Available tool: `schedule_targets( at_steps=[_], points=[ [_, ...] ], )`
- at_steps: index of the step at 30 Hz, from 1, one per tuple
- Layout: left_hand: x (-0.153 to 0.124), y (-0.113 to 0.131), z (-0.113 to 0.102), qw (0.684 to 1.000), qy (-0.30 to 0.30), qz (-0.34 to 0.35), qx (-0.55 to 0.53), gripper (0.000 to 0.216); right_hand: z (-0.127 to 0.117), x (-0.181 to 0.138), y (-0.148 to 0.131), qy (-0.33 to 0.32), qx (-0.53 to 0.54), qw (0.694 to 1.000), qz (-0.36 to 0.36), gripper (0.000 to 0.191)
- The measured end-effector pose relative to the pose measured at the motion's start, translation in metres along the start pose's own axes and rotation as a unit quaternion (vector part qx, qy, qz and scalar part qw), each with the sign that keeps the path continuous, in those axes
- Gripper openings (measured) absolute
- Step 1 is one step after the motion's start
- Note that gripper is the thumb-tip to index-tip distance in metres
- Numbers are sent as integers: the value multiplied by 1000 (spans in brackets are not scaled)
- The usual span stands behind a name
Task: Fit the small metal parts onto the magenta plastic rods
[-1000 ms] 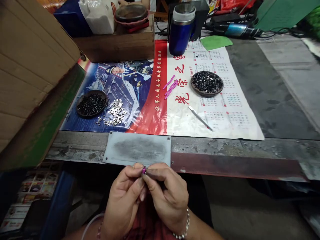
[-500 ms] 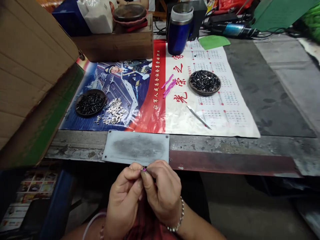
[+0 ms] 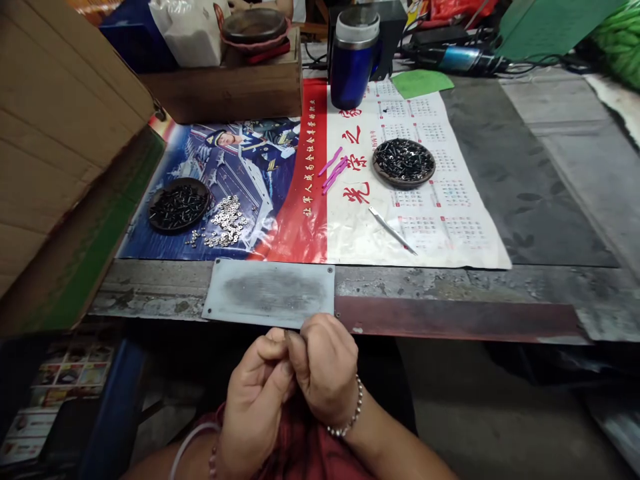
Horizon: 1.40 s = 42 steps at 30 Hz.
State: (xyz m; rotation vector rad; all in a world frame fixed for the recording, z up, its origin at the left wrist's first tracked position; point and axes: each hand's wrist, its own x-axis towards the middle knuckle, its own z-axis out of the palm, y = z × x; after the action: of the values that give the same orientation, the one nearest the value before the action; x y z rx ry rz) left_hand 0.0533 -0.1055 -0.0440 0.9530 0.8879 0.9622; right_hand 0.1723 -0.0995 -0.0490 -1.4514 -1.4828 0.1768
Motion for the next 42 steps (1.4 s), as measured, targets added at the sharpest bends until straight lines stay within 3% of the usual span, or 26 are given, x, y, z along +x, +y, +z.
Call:
schedule_targets(
  at_steps=[5,10,16,18,21,24,27,31,38,42],
  points=[
    [3,3,0,998,-6,47,27,12,-7,0,-3,-78,121,987,68,45],
    [5,8,-1,998,3,63,29,14,-11,-3,-6,-96,178,978,58,50],
    [4,9,-3,998,10,57,26,12,-8,1,-10,-47,151,985,71,13],
    [4,8,-3,998,11,54,25,12,-7,1,-10,-45,138,987,63,12],
    [3,8,-5,997,1,70,30,15,-6,0,-9,-71,105,991,35,27],
    [2,9,-7,997,-9,75,34,17,-6,-1,-9,-96,140,984,58,42],
    [2,10,-9,998,-10,60,23,18,-5,0,-9,-102,190,972,96,45],
    [1,12,-11,996,-17,78,39,19,-4,2,-11,-141,195,967,83,47],
    [3,14,-14,992,13,111,51,20,-7,3,-21,-157,208,959,109,20],
    [4,15,-12,995,13,95,38,19,-5,4,-20,-162,237,950,125,46]
  ],
)
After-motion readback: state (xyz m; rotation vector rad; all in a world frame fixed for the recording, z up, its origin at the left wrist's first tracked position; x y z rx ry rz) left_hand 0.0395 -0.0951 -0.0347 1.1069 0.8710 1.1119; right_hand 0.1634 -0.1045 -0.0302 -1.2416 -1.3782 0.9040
